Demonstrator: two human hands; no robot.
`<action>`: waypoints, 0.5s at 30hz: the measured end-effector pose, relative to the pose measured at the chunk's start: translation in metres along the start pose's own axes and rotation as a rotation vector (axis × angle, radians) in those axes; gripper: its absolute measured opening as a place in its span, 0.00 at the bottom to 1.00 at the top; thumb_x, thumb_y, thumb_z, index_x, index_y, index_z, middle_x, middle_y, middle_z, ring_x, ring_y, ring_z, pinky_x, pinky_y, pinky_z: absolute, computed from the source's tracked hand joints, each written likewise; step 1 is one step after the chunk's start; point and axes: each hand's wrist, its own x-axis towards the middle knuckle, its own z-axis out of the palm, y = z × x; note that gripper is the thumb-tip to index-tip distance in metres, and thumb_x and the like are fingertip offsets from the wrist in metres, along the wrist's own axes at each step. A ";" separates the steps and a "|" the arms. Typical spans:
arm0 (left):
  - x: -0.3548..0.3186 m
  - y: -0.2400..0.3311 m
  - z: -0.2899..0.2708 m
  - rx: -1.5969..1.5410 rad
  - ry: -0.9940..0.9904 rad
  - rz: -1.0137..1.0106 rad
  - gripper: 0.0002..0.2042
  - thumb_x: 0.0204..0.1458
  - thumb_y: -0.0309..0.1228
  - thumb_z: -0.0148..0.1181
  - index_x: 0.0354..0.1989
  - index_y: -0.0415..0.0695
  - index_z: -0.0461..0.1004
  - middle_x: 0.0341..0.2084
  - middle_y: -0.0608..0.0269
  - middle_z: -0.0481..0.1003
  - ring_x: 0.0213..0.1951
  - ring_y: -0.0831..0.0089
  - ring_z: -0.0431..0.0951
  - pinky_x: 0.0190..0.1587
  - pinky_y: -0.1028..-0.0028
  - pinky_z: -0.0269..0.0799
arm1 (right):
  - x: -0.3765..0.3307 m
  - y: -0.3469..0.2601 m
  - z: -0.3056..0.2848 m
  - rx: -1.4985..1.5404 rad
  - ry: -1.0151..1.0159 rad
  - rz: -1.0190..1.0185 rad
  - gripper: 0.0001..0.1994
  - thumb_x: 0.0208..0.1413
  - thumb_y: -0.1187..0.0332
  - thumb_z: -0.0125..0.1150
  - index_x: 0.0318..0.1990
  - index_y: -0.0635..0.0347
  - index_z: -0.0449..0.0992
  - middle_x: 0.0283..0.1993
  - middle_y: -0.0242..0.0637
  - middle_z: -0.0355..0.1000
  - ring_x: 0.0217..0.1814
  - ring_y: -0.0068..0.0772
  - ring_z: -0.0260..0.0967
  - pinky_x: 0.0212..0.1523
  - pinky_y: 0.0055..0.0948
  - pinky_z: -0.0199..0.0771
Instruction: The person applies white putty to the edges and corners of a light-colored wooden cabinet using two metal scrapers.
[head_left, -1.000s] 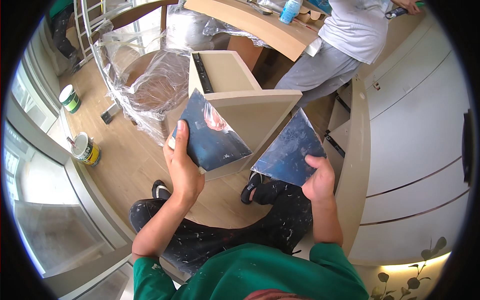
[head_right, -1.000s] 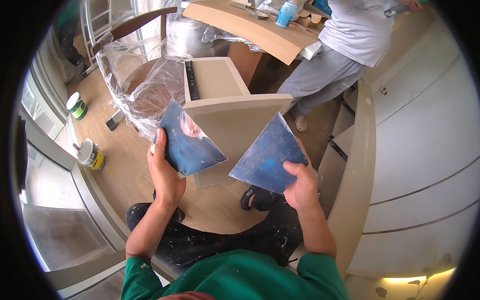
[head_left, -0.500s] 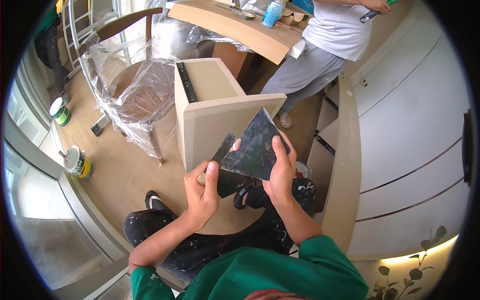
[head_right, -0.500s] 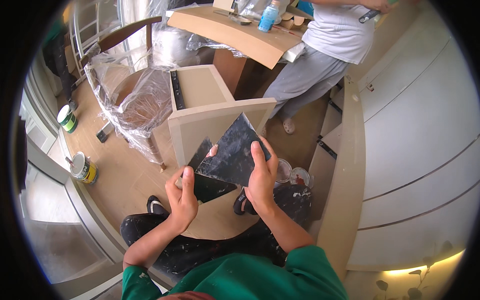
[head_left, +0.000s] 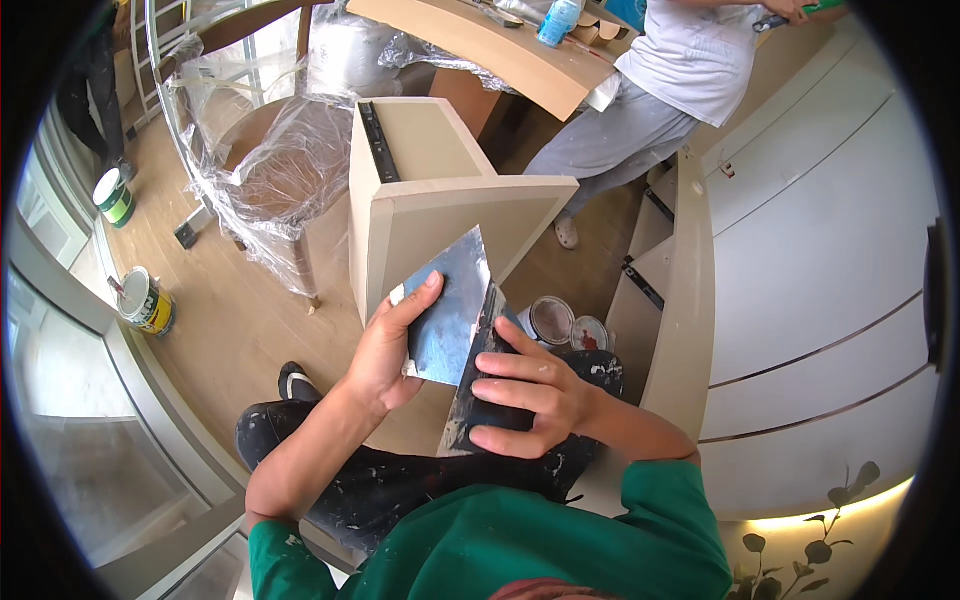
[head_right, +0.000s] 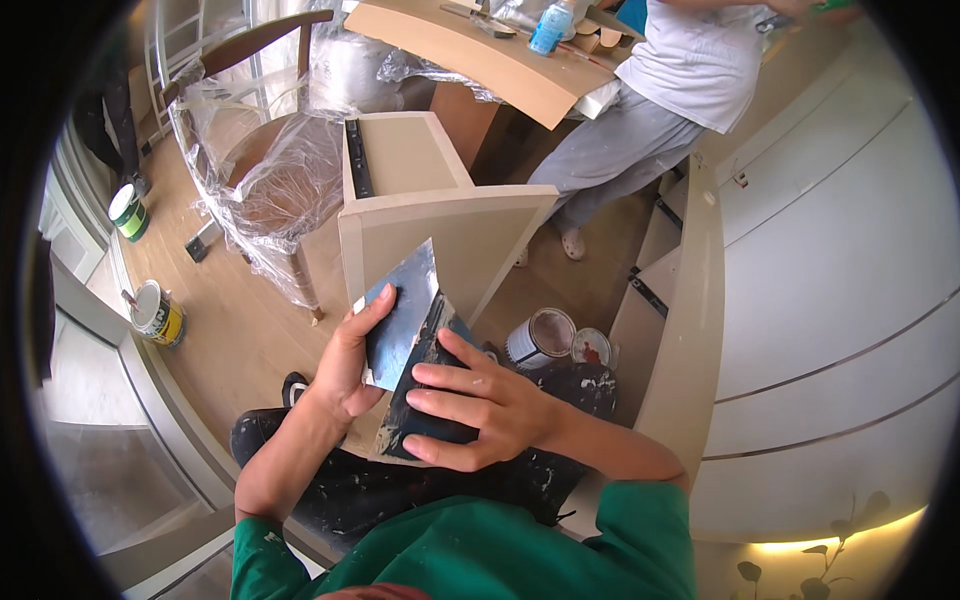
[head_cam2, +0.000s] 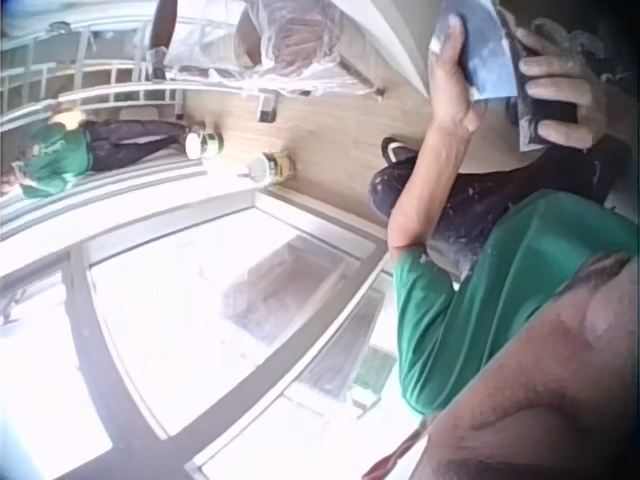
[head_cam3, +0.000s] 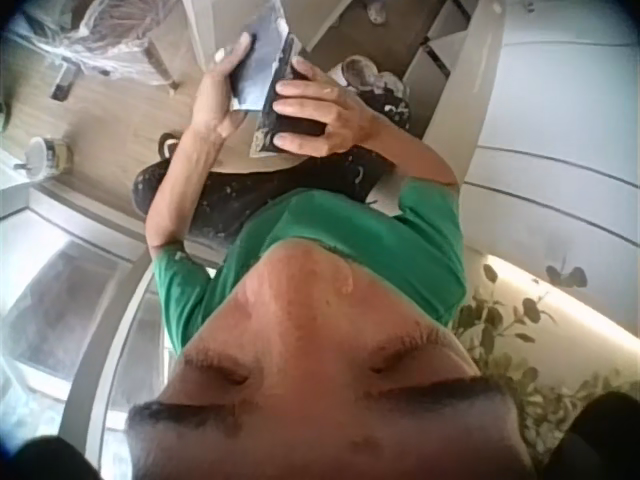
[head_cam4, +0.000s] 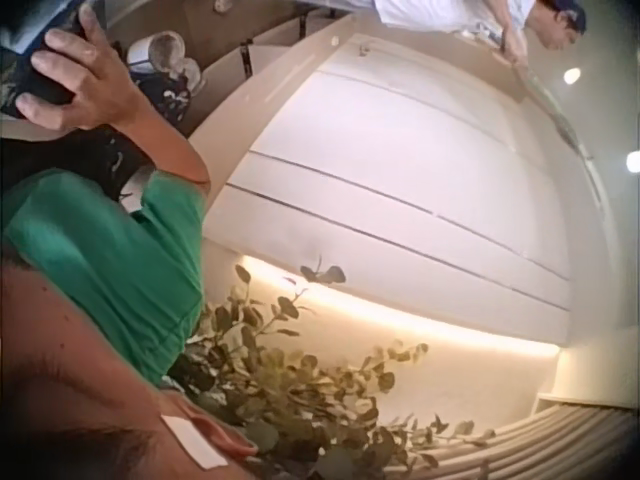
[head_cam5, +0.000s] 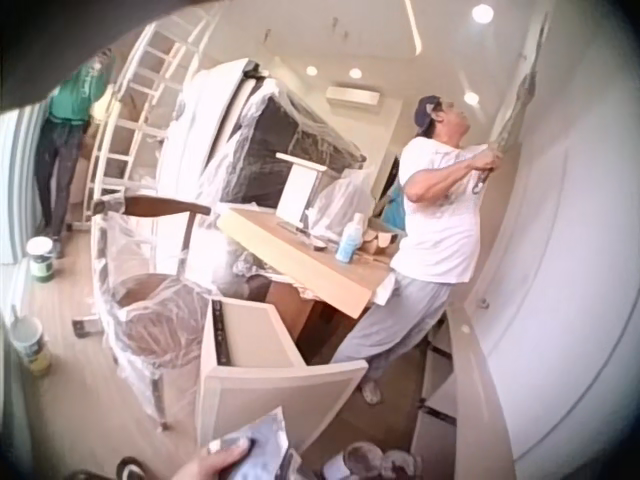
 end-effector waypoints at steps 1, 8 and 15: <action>0.000 -0.003 -0.003 0.036 -0.003 0.047 0.16 0.62 0.41 0.60 0.49 0.42 0.73 0.39 0.60 0.79 0.38 0.73 0.82 0.44 0.70 0.81 | -0.003 0.004 0.001 -0.036 -0.031 0.003 0.17 0.53 0.68 0.68 0.50 0.44 0.74 0.55 0.40 0.67 0.61 0.44 0.68 0.69 0.60 0.64; -0.001 -0.004 -0.006 0.041 -0.001 0.059 0.15 0.60 0.37 0.62 0.49 0.40 0.73 0.37 0.59 0.80 0.37 0.70 0.83 0.40 0.66 0.83 | -0.025 0.060 -0.038 -0.223 -0.233 0.236 0.20 0.54 0.76 0.61 0.54 0.45 0.74 0.56 0.40 0.68 0.62 0.46 0.67 0.69 0.57 0.62; 0.003 0.001 -0.007 0.345 -0.038 0.250 0.13 0.62 0.32 0.60 0.46 0.33 0.75 0.33 0.58 0.80 0.32 0.74 0.82 0.34 0.71 0.82 | 0.030 0.057 -0.098 -0.384 -0.596 0.169 0.21 0.50 0.73 0.60 0.54 0.44 0.74 0.54 0.35 0.69 0.59 0.40 0.67 0.69 0.55 0.61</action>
